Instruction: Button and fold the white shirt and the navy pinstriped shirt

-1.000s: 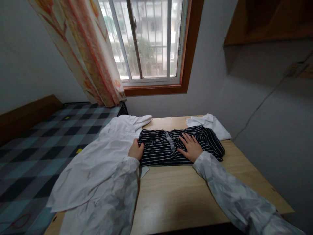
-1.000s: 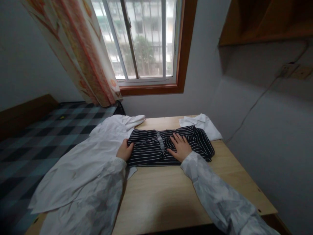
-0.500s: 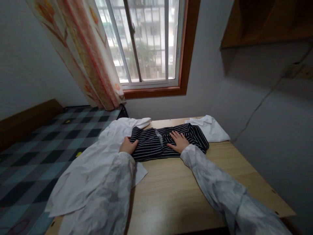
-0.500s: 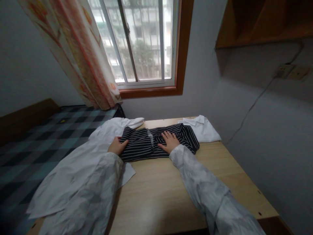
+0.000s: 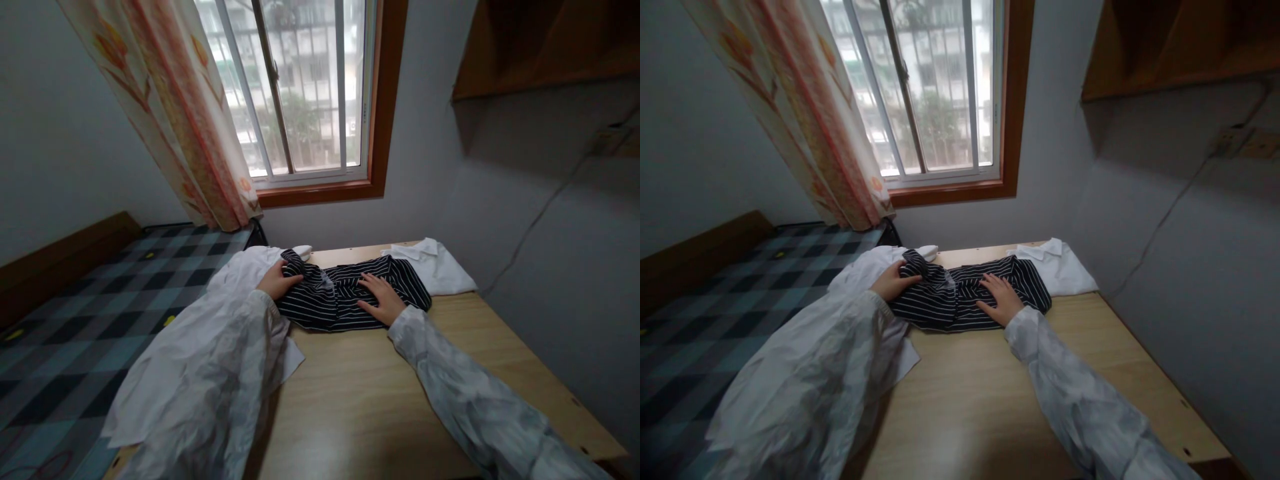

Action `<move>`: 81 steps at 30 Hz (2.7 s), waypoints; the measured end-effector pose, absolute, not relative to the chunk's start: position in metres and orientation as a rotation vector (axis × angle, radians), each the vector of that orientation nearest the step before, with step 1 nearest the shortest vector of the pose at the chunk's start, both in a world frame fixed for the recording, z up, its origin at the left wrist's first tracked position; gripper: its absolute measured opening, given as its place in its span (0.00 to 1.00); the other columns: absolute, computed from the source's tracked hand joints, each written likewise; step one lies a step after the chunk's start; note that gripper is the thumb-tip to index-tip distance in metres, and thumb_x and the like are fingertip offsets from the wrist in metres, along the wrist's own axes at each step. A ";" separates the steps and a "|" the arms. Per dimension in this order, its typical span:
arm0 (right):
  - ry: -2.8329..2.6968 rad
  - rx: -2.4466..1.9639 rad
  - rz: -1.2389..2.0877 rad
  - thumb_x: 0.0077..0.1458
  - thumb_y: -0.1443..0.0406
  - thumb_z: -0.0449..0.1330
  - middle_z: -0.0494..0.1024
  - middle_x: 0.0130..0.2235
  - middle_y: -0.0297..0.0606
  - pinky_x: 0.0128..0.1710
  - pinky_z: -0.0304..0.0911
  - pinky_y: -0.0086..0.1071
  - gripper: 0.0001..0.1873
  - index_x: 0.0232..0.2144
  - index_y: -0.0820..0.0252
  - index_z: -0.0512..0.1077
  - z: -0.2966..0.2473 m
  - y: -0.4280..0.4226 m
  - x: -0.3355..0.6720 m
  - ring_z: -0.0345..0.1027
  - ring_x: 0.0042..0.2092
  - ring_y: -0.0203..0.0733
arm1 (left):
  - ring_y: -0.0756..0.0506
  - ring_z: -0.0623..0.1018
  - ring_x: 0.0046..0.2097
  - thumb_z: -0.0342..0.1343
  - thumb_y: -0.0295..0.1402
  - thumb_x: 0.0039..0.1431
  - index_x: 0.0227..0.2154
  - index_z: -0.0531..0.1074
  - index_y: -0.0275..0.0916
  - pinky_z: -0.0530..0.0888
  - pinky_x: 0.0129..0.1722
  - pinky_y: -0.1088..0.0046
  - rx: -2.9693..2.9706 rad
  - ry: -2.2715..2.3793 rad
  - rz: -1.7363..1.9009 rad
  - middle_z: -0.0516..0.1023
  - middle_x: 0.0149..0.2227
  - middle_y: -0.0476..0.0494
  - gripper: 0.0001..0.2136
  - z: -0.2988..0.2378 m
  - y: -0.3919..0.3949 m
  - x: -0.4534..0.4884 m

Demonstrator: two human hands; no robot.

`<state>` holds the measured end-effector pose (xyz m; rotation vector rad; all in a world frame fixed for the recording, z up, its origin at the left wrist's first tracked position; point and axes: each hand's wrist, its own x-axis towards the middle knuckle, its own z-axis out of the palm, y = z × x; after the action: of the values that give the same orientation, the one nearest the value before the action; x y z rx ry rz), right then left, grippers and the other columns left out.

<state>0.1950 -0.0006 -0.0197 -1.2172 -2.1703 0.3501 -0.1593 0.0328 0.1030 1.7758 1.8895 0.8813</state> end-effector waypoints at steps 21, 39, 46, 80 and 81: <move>-0.922 -1.372 1.549 0.67 0.46 0.61 0.83 0.44 0.47 0.27 0.73 0.29 0.25 0.49 0.60 0.74 0.010 0.014 0.236 0.75 0.27 0.36 | 0.45 0.80 0.43 0.69 0.40 0.61 0.59 0.72 0.38 0.78 0.47 0.65 2.049 0.761 0.774 0.81 0.47 0.40 0.26 0.038 0.016 0.042; -1.550 -1.471 0.840 0.52 0.64 0.67 0.83 0.32 0.34 0.46 0.73 0.35 0.07 0.36 0.57 0.79 0.023 0.081 0.206 0.78 0.39 0.45 | 0.34 0.73 0.68 0.62 0.27 0.58 0.60 0.77 0.44 0.61 0.74 0.42 2.769 1.119 0.833 0.75 0.68 0.39 0.26 0.003 -0.040 -0.051; -1.518 -1.436 0.538 0.60 0.60 0.58 0.84 0.45 0.39 0.53 0.71 0.39 0.12 0.45 0.54 0.75 0.024 0.095 0.234 0.77 0.46 0.46 | 0.36 0.74 0.69 0.59 0.27 0.65 0.65 0.75 0.45 0.64 0.73 0.43 2.673 1.115 0.881 0.75 0.69 0.40 0.25 0.015 -0.035 0.002; -1.560 -1.411 0.210 0.65 0.56 0.58 0.79 0.50 0.47 0.48 0.73 0.43 0.25 0.60 0.57 0.68 -0.006 0.016 0.272 0.76 0.51 0.53 | 0.42 0.86 0.40 0.75 0.34 0.52 0.48 0.64 0.43 0.81 0.46 0.62 1.562 1.461 1.088 0.83 0.37 0.49 0.27 -0.016 0.015 -0.033; -1.595 -1.456 0.185 0.64 0.57 0.58 0.79 0.51 0.47 0.49 0.73 0.43 0.25 0.62 0.57 0.67 -0.007 0.013 0.272 0.76 0.51 0.54 | 0.41 0.85 0.42 0.76 0.36 0.52 0.48 0.65 0.43 0.80 0.48 0.60 1.625 1.513 1.089 0.83 0.38 0.48 0.27 -0.014 0.013 -0.033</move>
<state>0.2724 0.0129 -0.0067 -1.4561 -1.5949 0.1848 -0.0329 0.0133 -0.0136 1.6248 1.5133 1.0892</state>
